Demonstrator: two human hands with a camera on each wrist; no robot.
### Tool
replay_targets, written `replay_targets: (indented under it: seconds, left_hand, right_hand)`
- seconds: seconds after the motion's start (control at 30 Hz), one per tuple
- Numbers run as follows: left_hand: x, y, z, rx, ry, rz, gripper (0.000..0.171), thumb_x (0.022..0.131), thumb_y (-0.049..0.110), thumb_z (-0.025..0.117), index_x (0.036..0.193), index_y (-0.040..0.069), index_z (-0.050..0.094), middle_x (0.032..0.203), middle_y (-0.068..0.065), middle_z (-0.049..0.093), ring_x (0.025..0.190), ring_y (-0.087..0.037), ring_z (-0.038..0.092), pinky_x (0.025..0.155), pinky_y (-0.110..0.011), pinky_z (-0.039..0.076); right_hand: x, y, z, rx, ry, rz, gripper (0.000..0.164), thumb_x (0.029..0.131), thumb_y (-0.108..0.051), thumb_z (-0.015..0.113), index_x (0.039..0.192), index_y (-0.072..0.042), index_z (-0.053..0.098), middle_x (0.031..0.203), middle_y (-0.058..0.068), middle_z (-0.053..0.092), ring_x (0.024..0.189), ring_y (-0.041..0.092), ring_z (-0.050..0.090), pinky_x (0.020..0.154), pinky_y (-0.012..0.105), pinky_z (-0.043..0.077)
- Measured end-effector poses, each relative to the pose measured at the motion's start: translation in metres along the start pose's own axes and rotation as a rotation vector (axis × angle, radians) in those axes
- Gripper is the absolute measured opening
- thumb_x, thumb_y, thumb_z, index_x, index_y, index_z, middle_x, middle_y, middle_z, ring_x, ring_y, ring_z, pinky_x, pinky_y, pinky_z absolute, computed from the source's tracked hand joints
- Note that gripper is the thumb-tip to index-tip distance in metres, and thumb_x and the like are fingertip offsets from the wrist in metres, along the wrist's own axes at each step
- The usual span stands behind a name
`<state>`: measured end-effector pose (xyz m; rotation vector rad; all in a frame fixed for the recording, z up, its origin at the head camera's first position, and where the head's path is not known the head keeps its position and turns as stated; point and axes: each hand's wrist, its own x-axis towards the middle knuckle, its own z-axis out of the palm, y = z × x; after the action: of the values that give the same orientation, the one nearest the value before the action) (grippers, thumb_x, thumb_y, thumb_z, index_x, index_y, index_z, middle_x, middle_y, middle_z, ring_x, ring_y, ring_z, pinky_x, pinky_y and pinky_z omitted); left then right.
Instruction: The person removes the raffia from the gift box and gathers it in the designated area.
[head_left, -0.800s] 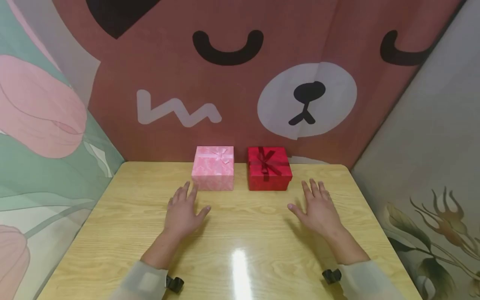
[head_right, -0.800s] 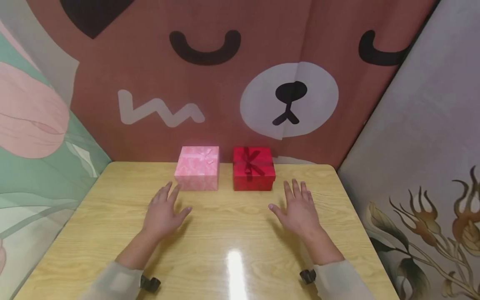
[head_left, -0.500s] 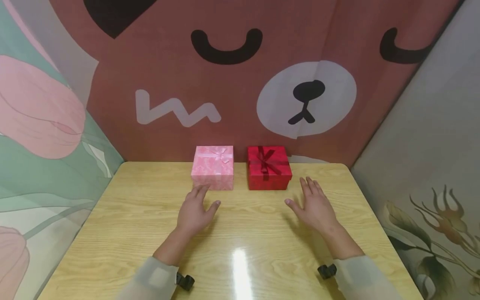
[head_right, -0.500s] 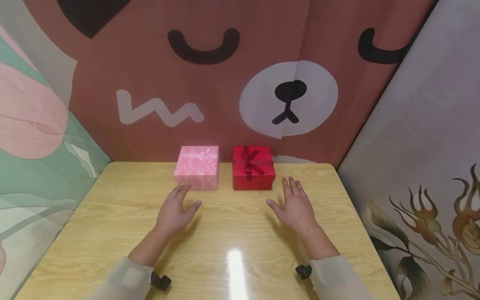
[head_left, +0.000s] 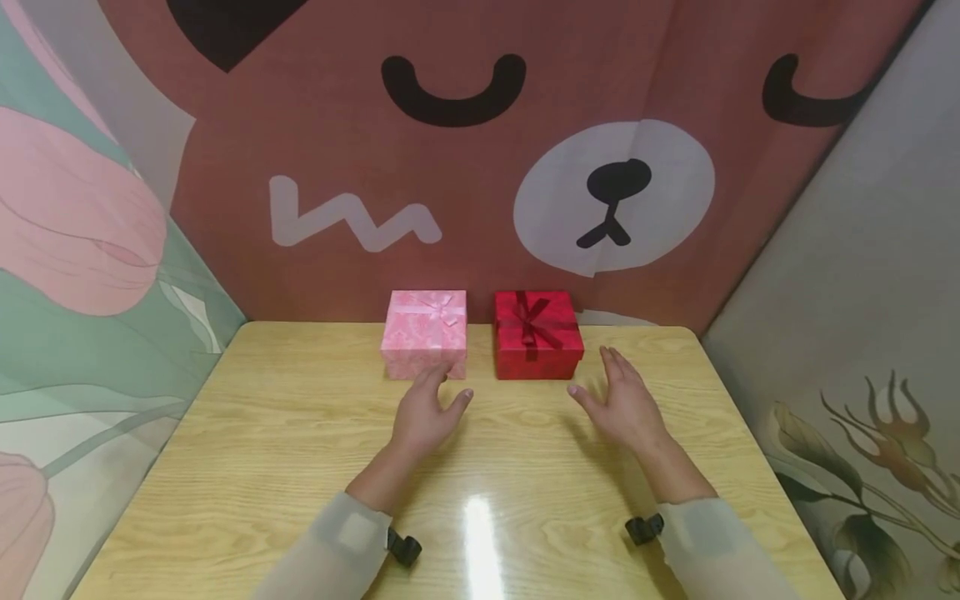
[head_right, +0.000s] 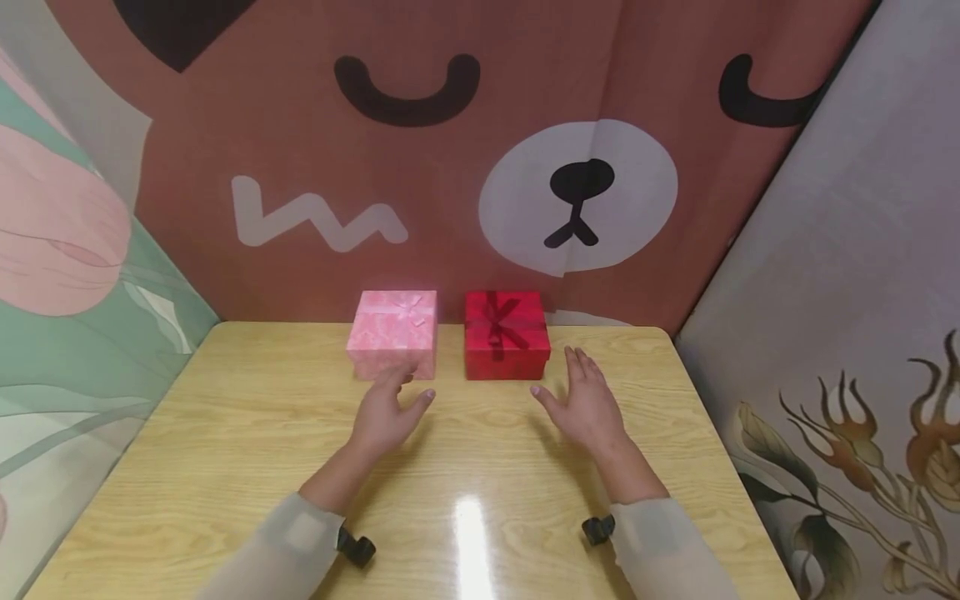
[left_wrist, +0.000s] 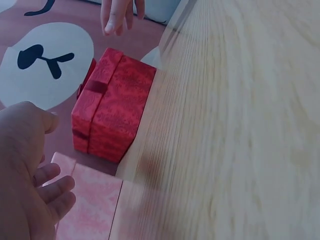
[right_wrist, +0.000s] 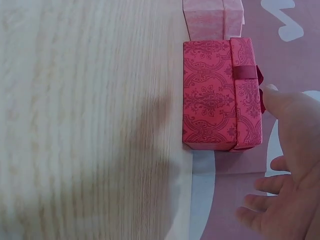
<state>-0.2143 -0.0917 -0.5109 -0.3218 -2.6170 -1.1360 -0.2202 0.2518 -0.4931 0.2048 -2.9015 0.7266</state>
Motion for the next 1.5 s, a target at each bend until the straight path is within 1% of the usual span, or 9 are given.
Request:
replay_targets:
  seconds: [0.13, 0.23, 0.33, 0.5, 0.7, 0.83, 1.2, 1.4, 1.5]
  left_hand:
    - [0.006, 0.005, 0.01, -0.051, 0.006, 0.01, 0.061, 0.096, 0.034, 0.075, 0.149, 0.012, 0.057, 0.142, -0.009, 0.063, 0.123, -0.03, 0.064, 0.101, -0.053, 0.054]
    - [0.013, 0.009, 0.018, -0.099, 0.014, 0.031, 0.06, 0.096, 0.031, 0.075, 0.147, 0.007, 0.056, 0.143, -0.011, 0.062, 0.121, -0.032, 0.066, 0.101, -0.049, 0.055]
    - [0.019, 0.013, 0.026, -0.145, 0.012, 0.034, 0.06, 0.096, 0.029, 0.076, 0.147, 0.004, 0.056, 0.146, -0.013, 0.059, 0.121, -0.031, 0.066, 0.102, -0.044, 0.055]
    - [0.028, 0.021, 0.035, -0.221, -0.002, 0.029, 0.06, 0.095, 0.025, 0.076, 0.147, 0.003, 0.055, 0.145, -0.018, 0.059, 0.121, -0.033, 0.067, 0.103, -0.043, 0.055]
    - [0.038, 0.025, 0.045, -0.261, -0.04, -0.031, 0.064, 0.098, 0.026, 0.074, 0.152, 0.003, 0.049, 0.146, -0.017, 0.058, 0.123, -0.031, 0.066, 0.103, -0.042, 0.055]
    - [0.044, 0.026, 0.05, -0.264, -0.058, -0.072, 0.065, 0.099, 0.025, 0.073, 0.153, 0.001, 0.047, 0.15, -0.016, 0.056, 0.124, -0.032, 0.066, 0.103, -0.043, 0.055]
    - [0.057, 0.03, 0.063, -0.224, -0.065, -0.088, 0.062, 0.101, 0.029, 0.069, 0.153, 0.001, 0.049, 0.149, -0.014, 0.058, 0.121, -0.029, 0.067, 0.103, -0.045, 0.054]
    - [0.062, 0.033, 0.066, -0.172, -0.055, -0.088, 0.059, 0.102, 0.031, 0.067, 0.152, 0.002, 0.051, 0.133, -0.013, 0.069, 0.114, -0.025, 0.07, 0.099, -0.042, 0.057]
    - [0.063, 0.035, 0.066, -0.147, -0.045, -0.084, 0.057, 0.102, 0.031, 0.067, 0.15, 0.002, 0.054, 0.125, -0.012, 0.073, 0.108, -0.025, 0.07, 0.096, -0.044, 0.057]
  right_hand:
    - [0.006, 0.0, 0.001, 0.022, 0.003, 0.004, 0.101, 0.096, -0.066, 0.061, 0.162, 0.001, 0.025, 0.164, 0.028, 0.029, 0.149, 0.047, 0.031, 0.118, 0.064, 0.032]
    - [0.011, 0.0, 0.001, 0.037, 0.005, 0.014, 0.102, 0.096, -0.066, 0.061, 0.162, 0.001, 0.024, 0.164, 0.027, 0.029, 0.148, 0.048, 0.032, 0.117, 0.065, 0.033]
    - [0.015, -0.001, 0.002, 0.054, 0.0, 0.023, 0.103, 0.095, -0.068, 0.06, 0.163, 0.0, 0.023, 0.165, 0.026, 0.029, 0.148, 0.047, 0.032, 0.117, 0.065, 0.032]
    - [0.022, -0.004, 0.005, 0.074, -0.013, 0.036, 0.104, 0.094, -0.07, 0.06, 0.164, -0.002, 0.022, 0.165, 0.024, 0.03, 0.149, 0.046, 0.033, 0.117, 0.064, 0.033]
    - [0.031, -0.005, 0.01, 0.103, -0.023, 0.068, 0.105, 0.093, -0.071, 0.06, 0.165, -0.005, 0.02, 0.166, 0.023, 0.03, 0.149, 0.045, 0.033, 0.118, 0.063, 0.034]
    - [0.037, -0.005, 0.012, 0.133, -0.028, 0.082, 0.105, 0.094, -0.069, 0.061, 0.165, -0.005, 0.018, 0.164, 0.025, 0.032, 0.148, 0.046, 0.035, 0.117, 0.062, 0.035]
    - [0.044, -0.006, 0.015, 0.181, -0.059, 0.122, 0.105, 0.096, -0.066, 0.061, 0.166, -0.006, 0.011, 0.16, 0.027, 0.039, 0.142, 0.048, 0.043, 0.112, 0.064, 0.041]
    - [0.047, -0.005, 0.017, 0.192, -0.068, 0.13, 0.103, 0.097, -0.064, 0.061, 0.166, -0.004, 0.013, 0.157, 0.025, 0.044, 0.141, 0.047, 0.044, 0.112, 0.063, 0.041]
    - [0.048, -0.006, 0.018, 0.183, -0.068, 0.121, 0.098, 0.098, -0.062, 0.06, 0.164, -0.002, 0.02, 0.155, 0.026, 0.046, 0.14, 0.047, 0.046, 0.111, 0.063, 0.042]
